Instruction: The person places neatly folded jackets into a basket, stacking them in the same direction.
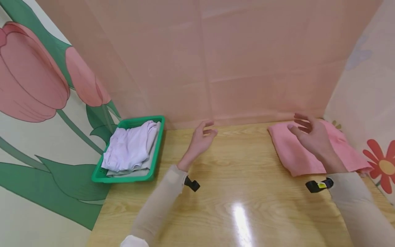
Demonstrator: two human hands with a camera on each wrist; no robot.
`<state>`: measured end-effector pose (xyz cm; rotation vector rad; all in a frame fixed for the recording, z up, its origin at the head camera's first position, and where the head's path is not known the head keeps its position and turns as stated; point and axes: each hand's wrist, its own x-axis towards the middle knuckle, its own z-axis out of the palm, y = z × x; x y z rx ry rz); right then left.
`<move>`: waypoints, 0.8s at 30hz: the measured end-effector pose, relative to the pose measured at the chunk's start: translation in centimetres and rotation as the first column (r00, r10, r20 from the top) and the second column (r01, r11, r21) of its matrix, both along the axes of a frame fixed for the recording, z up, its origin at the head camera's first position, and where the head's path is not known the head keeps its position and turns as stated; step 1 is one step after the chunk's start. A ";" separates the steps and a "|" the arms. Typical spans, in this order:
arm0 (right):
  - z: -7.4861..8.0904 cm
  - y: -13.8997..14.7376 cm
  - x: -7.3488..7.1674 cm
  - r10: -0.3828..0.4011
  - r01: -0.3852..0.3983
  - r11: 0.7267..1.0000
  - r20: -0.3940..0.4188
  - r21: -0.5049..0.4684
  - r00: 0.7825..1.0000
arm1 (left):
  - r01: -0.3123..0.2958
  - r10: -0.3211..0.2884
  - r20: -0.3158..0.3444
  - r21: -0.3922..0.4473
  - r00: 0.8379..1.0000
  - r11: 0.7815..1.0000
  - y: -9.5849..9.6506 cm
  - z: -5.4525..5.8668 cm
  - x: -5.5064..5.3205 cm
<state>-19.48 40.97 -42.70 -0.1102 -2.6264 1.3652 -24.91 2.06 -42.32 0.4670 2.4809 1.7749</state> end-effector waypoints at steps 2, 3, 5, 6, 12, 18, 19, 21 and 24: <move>-0.1 1.0 0.3 -0.020 0.020 1.000 0.015 0.007 1.000 | -0.003 0.003 0.001 0.005 1.000 1.000 0.9 0.0 0.0; -0.1 1.4 0.3 -0.027 0.027 1.000 0.024 0.009 0.999 | -0.004 0.004 0.002 0.010 1.000 1.000 1.3 -0.1 0.0; -0.2 2.3 0.4 -0.044 0.044 0.999 0.028 0.021 0.999 | -0.008 0.007 0.004 0.015 1.000 1.000 2.2 -0.3 -0.1; -0.3 2.7 0.4 -0.055 0.054 0.998 0.024 0.030 0.998 | -0.007 0.007 0.006 0.012 1.000 1.000 2.5 -0.5 -0.1; -0.8 5.1 0.8 -0.125 0.126 0.991 -0.016 0.051 0.992 | -0.008 0.009 0.032 -0.040 0.999 0.999 4.4 -1.8 -0.4; -1.7 7.1 1.4 -0.150 0.149 0.988 0.026 0.050 0.988 | -0.005 0.007 0.040 -0.044 0.999 0.999 6.1 -3.8 -0.8; -1.9 7.4 1.4 -0.152 0.151 0.988 0.032 0.044 0.988 | -0.001 0.003 0.045 -0.043 0.999 0.999 6.4 -4.1 -0.8; -2.3 8.0 1.4 -0.151 0.149 0.988 0.040 0.038 0.988 | 0.004 -0.001 0.054 -0.045 0.999 0.999 7.0 -4.6 -0.8; -2.9 8.8 1.3 -0.150 0.147 0.988 0.065 0.054 0.987 | 0.012 -0.008 0.068 -0.055 0.998 0.998 8.0 -5.3 -0.6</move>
